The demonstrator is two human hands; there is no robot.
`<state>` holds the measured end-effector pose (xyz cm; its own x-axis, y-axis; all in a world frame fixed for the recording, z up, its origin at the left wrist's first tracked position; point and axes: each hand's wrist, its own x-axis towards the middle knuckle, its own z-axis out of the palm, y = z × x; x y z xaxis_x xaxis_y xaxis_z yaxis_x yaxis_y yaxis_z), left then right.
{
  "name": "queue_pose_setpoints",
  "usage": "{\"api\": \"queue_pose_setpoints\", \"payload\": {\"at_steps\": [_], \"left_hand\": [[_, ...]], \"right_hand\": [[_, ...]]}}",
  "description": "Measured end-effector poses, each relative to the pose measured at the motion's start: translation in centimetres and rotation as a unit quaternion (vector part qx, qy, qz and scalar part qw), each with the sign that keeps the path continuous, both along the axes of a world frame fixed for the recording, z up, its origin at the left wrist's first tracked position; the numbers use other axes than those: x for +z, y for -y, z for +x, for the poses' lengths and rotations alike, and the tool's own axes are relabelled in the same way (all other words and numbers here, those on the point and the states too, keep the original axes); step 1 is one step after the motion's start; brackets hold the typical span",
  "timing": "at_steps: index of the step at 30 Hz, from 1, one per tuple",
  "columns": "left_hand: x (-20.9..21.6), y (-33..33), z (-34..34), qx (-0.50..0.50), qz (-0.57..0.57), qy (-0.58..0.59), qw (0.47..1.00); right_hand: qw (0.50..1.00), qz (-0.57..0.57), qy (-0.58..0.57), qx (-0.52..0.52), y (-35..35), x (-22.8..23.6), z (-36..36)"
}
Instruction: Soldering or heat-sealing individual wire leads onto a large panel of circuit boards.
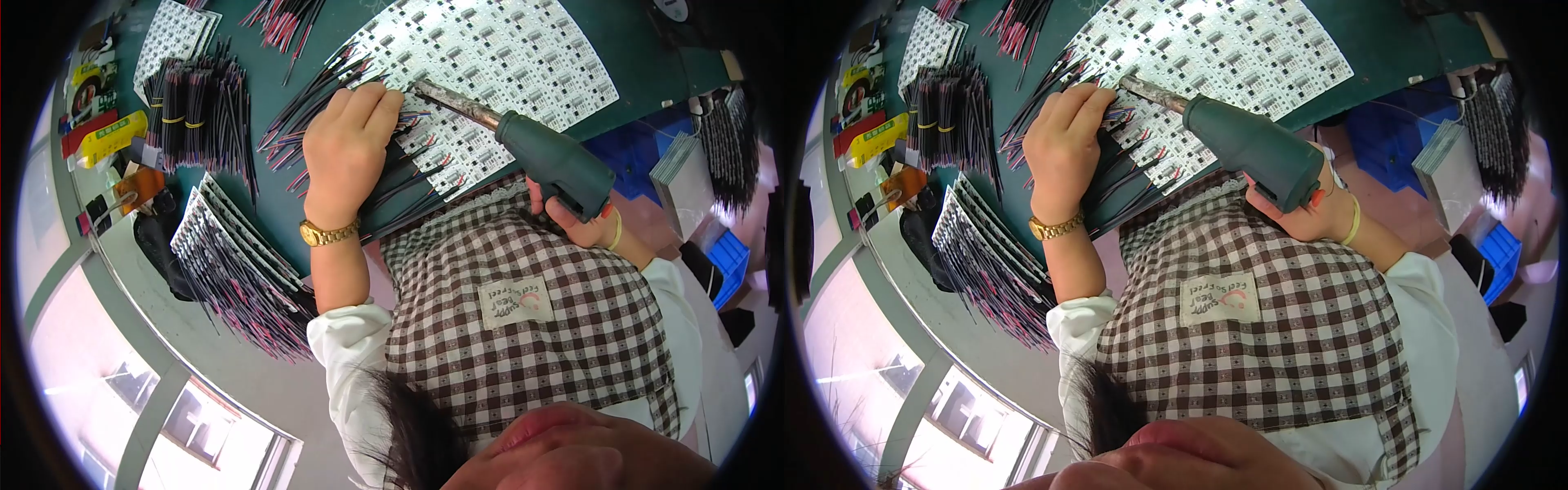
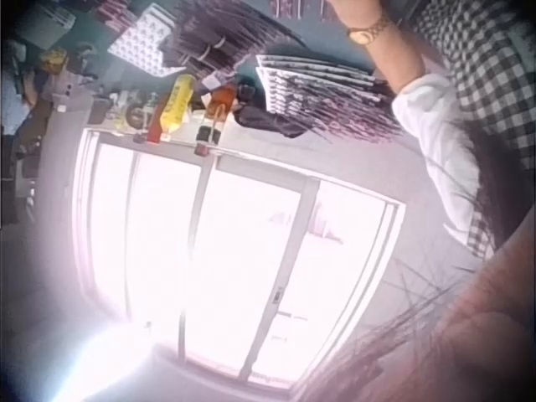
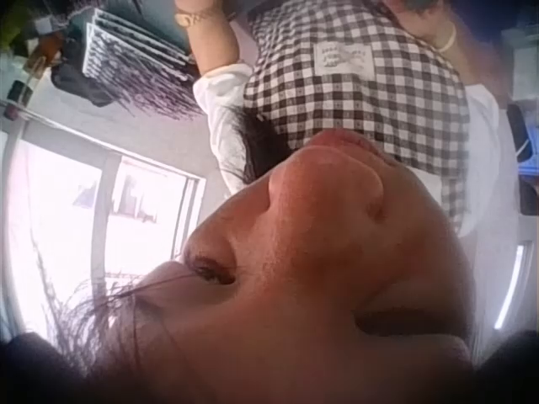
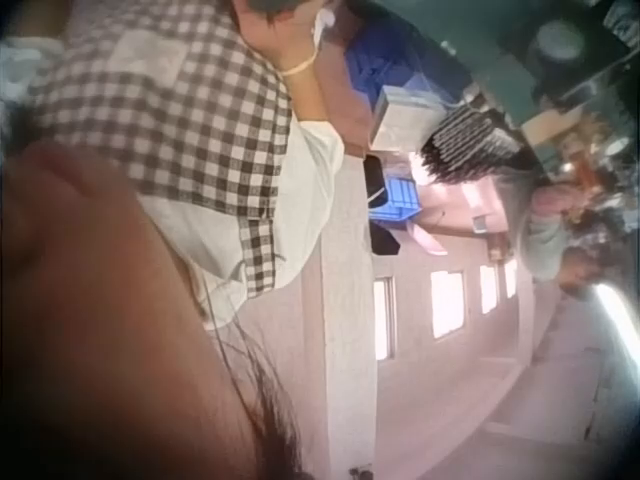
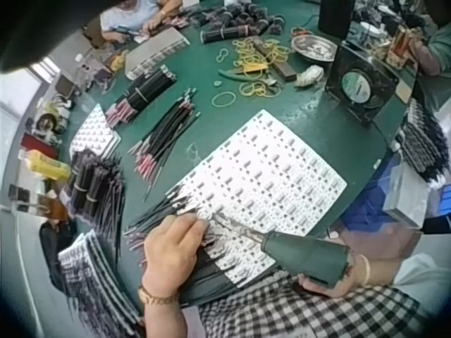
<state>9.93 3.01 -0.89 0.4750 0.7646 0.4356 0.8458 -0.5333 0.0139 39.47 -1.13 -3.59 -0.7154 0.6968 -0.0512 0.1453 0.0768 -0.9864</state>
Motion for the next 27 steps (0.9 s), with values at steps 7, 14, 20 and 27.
{"api": "queue_pose_setpoints", "payload": {"at_steps": [7, 14, 20, 27], "left_hand": [[-0.2, 0.2, 0.4, 0.003, -0.002, -0.005, 1.0], [2.4, 0.3, -0.9, 0.045, -0.045, 0.078, 0.995], [3.2, 3.9, 0.3, 0.156, -0.115, 0.349, 0.917], [0.2, 3.7, 3.1, 0.24, -0.246, 0.339, 0.876]], "right_hand": [[0.964, -0.127, -0.173, -0.159, 0.1, -0.1, -0.2], [0.955, -0.118, -0.189, -0.194, 0.0, -0.3, 0.6], [0.968, -0.12, -0.168, -0.14, 0.2, -0.8, 0.3], [0.969, -0.126, -0.177, -0.12, 1.0, -1.6, 0.1]]}}
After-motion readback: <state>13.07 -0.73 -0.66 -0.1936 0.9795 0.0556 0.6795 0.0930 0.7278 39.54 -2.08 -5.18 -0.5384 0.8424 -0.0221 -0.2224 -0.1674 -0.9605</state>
